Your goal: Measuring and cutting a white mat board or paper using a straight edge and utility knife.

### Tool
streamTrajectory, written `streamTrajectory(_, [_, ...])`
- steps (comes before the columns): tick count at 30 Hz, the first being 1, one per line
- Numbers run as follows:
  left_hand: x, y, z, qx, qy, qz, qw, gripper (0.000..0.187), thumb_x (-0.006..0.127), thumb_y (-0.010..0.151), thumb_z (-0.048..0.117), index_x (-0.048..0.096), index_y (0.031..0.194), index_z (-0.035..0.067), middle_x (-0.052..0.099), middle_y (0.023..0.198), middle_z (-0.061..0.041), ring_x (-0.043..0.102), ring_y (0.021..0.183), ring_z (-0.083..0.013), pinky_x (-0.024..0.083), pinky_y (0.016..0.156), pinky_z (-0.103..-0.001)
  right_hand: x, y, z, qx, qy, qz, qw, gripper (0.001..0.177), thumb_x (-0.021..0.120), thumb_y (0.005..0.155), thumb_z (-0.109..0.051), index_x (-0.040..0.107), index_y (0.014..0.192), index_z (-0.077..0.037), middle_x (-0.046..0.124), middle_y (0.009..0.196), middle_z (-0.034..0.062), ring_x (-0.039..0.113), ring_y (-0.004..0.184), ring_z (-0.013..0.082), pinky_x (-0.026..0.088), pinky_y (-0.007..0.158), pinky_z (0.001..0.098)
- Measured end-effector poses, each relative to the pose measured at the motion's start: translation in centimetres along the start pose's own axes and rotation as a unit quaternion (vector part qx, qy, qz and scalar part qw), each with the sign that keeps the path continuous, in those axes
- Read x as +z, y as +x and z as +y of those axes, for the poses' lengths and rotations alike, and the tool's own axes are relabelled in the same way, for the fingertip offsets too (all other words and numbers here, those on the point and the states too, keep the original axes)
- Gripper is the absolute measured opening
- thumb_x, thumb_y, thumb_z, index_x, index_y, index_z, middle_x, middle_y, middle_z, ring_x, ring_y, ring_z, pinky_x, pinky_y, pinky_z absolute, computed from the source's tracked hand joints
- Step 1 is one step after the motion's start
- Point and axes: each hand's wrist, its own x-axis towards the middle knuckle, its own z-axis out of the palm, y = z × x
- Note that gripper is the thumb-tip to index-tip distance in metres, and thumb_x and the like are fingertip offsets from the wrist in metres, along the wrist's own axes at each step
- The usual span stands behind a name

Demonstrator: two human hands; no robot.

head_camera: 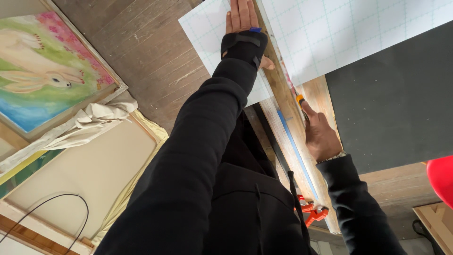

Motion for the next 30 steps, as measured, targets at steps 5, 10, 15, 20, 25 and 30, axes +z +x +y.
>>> streamTrajectory(5, [-0.4,-0.1,-0.1,-0.002,-0.01,0.008,1.0,0.168,0.096,0.048,0.069,-0.007,0.158,-0.007,-0.005,0.168,-0.029,-0.005,0.16,-0.0407,0.005,0.133,-0.049,-0.4,-2.1,-0.4,0.196,-0.059,-0.135,0.969,0.066,0.054,0.101,-0.002,0.028,0.159,-0.022,0.058,0.099,0.0195,0.063,0.071,0.0328,0.056,0.062,0.0453])
streamTrajectory(10, [-1.2,-0.4,0.3,-0.008,-0.004,-0.007,1.0,0.169,0.096,0.048,0.069,-0.007,0.157,-0.008,-0.009,0.168,-0.029,-0.008,0.16,-0.0407,0.005,0.133,-0.049,0.0,-7.9,0.7,0.159,-0.021,-0.078,0.984,0.062,0.053,0.103,-0.011,0.029,0.159,-0.017,0.062,0.097,0.0186,0.062,0.075,0.035,0.053,0.065,0.0472])
streamTrajectory(15, [0.1,0.0,-0.2,0.007,-0.019,0.008,1.0,0.171,0.095,0.046,0.071,-0.007,0.157,-0.009,-0.012,0.167,-0.029,-0.009,0.159,-0.0423,0.005,0.134,-0.05,0.3,-3.8,-0.7,0.134,0.003,0.012,0.991,0.057,0.056,0.103,-0.006,0.039,0.157,-0.013,0.061,0.1,0.0201,0.062,0.081,0.0339,0.053,0.071,0.0466])
streamTrajectory(20, [-0.9,-0.4,-0.2,0.008,-0.026,-0.01,1.0,0.172,0.097,0.045,0.068,-0.007,0.158,-0.009,-0.014,0.167,-0.029,-0.009,0.159,-0.0429,0.006,0.133,-0.05,-1.0,7.1,-2.9,-0.026,-0.039,0.142,0.989,0.057,0.058,0.106,0.004,0.041,0.159,-0.008,0.066,0.108,0.0205,0.065,0.086,0.0342,0.055,0.071,0.0448])
streamTrajectory(25, [-0.8,-0.6,0.0,0.007,-0.046,0.005,0.999,0.172,0.098,0.043,0.067,-0.005,0.158,-0.009,-0.012,0.167,-0.028,-0.009,0.159,-0.0428,0.007,0.133,-0.05,-2.4,16.9,-5.7,-0.017,-0.022,0.104,0.994,0.061,0.059,0.106,0.004,0.037,0.161,-0.01,0.065,0.114,0.0245,0.07,0.093,0.0379,0.058,0.073,0.047])
streamTrajectory(30, [-1.3,-0.5,-0.2,0.008,-0.025,-0.005,1.0,0.172,0.096,0.042,0.069,-0.003,0.158,-0.011,-0.013,0.167,-0.03,-0.009,0.159,-0.0431,0.007,0.133,-0.05,-2.4,22.1,-6.0,-0.064,-0.025,0.115,0.991,0.064,0.062,0.106,0.002,0.034,0.162,-0.014,0.065,0.113,0.026,0.069,0.093,0.0425,0.057,0.073,0.0509])
